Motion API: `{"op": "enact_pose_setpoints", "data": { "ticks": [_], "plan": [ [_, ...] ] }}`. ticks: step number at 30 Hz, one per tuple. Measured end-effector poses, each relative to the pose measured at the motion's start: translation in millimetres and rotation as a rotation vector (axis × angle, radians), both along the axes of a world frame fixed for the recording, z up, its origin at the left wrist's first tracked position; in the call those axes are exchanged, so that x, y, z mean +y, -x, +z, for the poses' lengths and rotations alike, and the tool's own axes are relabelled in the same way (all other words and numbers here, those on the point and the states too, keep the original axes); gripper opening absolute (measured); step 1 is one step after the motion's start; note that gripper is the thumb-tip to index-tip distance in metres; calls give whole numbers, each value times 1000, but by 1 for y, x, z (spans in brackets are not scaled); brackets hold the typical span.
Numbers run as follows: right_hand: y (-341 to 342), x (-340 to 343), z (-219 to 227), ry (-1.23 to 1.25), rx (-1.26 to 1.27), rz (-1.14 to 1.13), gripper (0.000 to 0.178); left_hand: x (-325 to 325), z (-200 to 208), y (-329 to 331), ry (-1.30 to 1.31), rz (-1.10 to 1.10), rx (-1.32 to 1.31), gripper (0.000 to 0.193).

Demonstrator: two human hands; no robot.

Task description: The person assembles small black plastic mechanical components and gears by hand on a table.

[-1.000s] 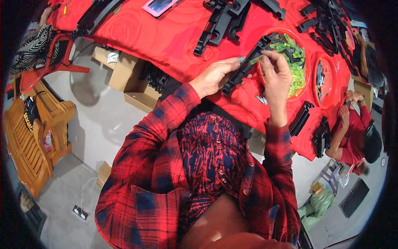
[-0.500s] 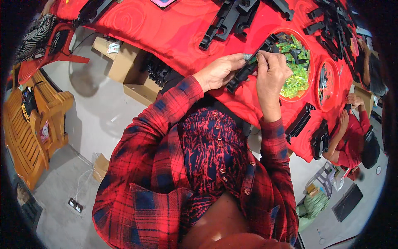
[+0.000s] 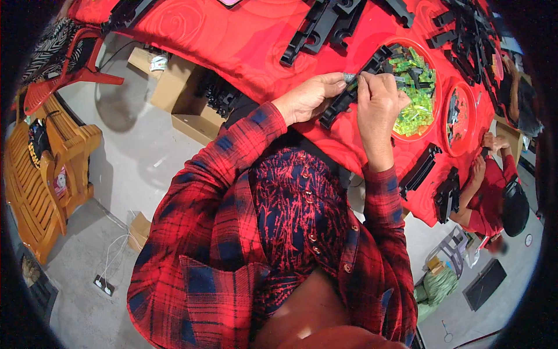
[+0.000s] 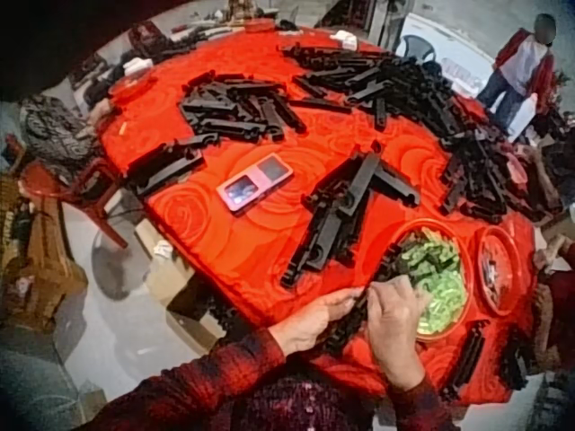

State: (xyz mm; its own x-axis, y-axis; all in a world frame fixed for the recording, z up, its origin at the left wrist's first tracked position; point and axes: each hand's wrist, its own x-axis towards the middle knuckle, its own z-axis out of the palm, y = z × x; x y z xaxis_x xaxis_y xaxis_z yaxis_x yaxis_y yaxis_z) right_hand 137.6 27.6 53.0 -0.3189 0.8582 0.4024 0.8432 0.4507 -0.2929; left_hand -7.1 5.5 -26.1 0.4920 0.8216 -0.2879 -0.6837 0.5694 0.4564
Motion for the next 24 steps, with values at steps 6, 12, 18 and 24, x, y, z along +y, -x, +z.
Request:
{"op": "enact_pose_setpoints", "data": {
  "ticks": [6,12,18,24],
  "plan": [
    [4,-4,13,-88,-219,71,12,-1,-5,0,-71,8,-80,37],
    [4,-4,7,-107,-171,39,12,-2,0,0,-60,22,-99,36],
    [4,-6,7,-47,-123,31,13,0,-7,-3,-59,62,-65,36],
    [-2,-4,-6,40,31,10,16,0,1,-4,19,95,8,36]
  ]
}}
